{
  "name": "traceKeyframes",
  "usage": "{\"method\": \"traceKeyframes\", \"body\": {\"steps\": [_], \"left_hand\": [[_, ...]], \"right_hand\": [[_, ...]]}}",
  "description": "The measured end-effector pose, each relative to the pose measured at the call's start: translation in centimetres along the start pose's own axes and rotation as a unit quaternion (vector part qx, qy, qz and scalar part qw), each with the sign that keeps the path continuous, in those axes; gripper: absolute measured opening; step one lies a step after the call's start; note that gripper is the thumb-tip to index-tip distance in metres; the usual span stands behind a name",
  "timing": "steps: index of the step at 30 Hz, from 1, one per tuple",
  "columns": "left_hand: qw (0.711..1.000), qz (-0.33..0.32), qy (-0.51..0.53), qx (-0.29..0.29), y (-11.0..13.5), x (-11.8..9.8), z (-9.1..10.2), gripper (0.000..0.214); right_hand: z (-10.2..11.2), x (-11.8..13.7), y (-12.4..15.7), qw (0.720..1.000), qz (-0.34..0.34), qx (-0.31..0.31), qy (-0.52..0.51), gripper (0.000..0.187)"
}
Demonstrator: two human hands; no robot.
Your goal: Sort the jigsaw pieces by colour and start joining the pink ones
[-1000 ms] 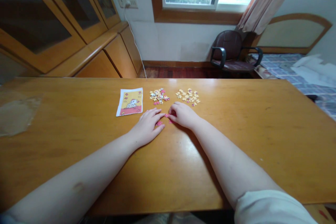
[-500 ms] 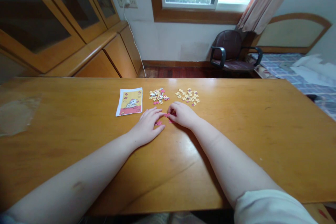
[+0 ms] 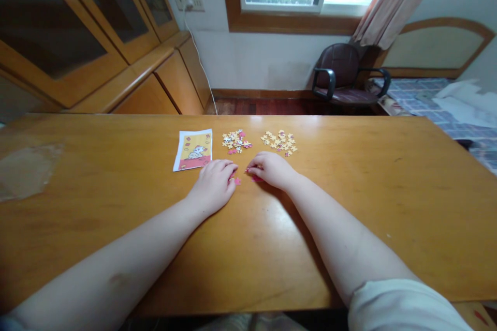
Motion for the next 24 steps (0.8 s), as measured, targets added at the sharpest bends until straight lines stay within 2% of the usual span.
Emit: {"method": "traceKeyframes", "body": {"steps": [5,13,24], "left_hand": [[1.0,0.013,-0.024,0.003,0.2,0.1,-0.3,0.027],[1.0,-0.009,-0.017,-0.008,0.4,-0.3,0.1,0.027],[1.0,-0.019,-0.002,0.0,0.1,-0.1,-0.6,0.024]], "right_hand": [[-0.7,0.6,0.1,0.997,-0.023,0.058,-0.042,0.013],[-0.6,-0.5,0.2,0.991,-0.076,0.07,-0.084,0.017],[-0.8,0.1,0.2,0.996,0.008,0.079,-0.036,0.017]]}}
Point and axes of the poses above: each hand's wrist, its own y-axis away from the middle knuckle, its own z-axis out of the back of the hand, x = y × z, the point moved 5 cm from there along -y, towards the middle knuckle, and after that the axes turned 9 degrees about y, right-handed, at the moved point
